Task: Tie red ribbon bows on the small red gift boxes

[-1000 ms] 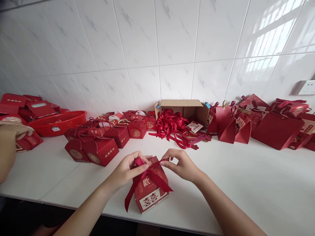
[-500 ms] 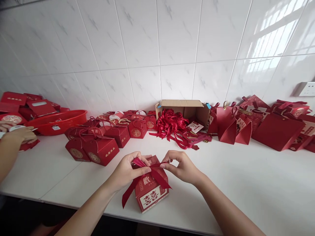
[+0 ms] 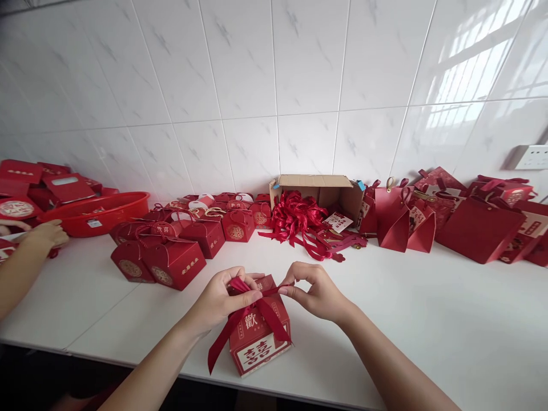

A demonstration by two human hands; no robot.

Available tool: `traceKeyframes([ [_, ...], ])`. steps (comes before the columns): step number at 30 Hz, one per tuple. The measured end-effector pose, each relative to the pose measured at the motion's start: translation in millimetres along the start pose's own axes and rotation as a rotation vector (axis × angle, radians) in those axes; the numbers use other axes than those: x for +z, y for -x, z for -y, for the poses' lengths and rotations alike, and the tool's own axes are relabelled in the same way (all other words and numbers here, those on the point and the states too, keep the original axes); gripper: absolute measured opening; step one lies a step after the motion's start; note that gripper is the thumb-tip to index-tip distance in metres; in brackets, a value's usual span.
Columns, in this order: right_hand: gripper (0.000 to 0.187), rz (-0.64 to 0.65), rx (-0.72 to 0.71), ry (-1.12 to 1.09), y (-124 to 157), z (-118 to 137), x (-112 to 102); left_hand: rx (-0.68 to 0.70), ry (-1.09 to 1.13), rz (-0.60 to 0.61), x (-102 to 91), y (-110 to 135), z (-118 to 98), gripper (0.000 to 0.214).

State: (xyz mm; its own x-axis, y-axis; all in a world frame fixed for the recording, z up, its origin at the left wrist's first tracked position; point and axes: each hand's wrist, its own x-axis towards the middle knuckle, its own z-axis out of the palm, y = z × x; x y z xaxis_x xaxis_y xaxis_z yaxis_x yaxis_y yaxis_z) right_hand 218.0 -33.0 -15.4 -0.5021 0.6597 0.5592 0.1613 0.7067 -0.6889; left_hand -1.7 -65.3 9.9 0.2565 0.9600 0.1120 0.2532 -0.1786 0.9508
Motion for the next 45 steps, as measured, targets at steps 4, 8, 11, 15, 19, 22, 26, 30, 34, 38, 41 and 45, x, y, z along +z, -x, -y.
traceKeyframes([
  [4,0.017,0.006,-0.025,0.015,0.4,-0.6,-1.3,0.015,-0.026,-0.012,0.6,0.1,-0.9,0.019],
  [8,0.018,-0.003,-0.032,0.032,0.5,-1.8,-2.4,0.019,-0.018,-0.021,1.8,1.5,-1.1,0.019],
  [11,0.019,-0.009,-0.039,0.052,0.6,-3.1,-3.4,0.023,-0.013,-0.022,2.4,2.8,0.0,0.02],
  [15,0.02,-0.003,-0.042,0.062,0.6,-3.7,-5.1,0.027,-0.03,-0.03,3.0,4.2,-0.2,0.019],
  [19,0.021,-0.001,-0.044,0.066,0.6,-3.5,-5.6,0.024,-0.025,-0.03,3.5,4.3,-0.3,0.019],
  [22,0.022,-0.005,-0.035,0.055,0.7,-3.6,-5.3,0.016,-0.003,-0.02,3.9,4.0,1.1,0.02],
  [26,0.024,-0.001,-0.026,0.057,0.8,-4.5,-6.3,0.022,0.035,-0.018,4.4,3.9,3.8,0.022],
  [30,0.026,0.007,-0.032,0.059,0.6,-5.7,-5.7,0.035,0.061,-0.009,4.2,3.9,5.0,0.023],
  [34,0.027,-0.028,-0.008,-0.011,0.4,-5.8,2.0,0.041,0.072,-0.025,3.0,4.6,4.7,0.024],
  [38,0.03,-0.012,0.044,-0.148,1.3,-8.4,2.4,0.057,0.095,-0.046,1.8,7.6,2.8,0.025],
  [41,0.065,0.179,0.029,-0.277,3.7,-14.4,-5.3,0.082,0.252,-0.039,-0.4,10.7,4.1,0.024],
  [45,0.135,0.482,0.09,-0.265,7.7,-17.3,-3.0,0.097,0.617,-0.194,-4.7,12.4,21.3,0.04],
])
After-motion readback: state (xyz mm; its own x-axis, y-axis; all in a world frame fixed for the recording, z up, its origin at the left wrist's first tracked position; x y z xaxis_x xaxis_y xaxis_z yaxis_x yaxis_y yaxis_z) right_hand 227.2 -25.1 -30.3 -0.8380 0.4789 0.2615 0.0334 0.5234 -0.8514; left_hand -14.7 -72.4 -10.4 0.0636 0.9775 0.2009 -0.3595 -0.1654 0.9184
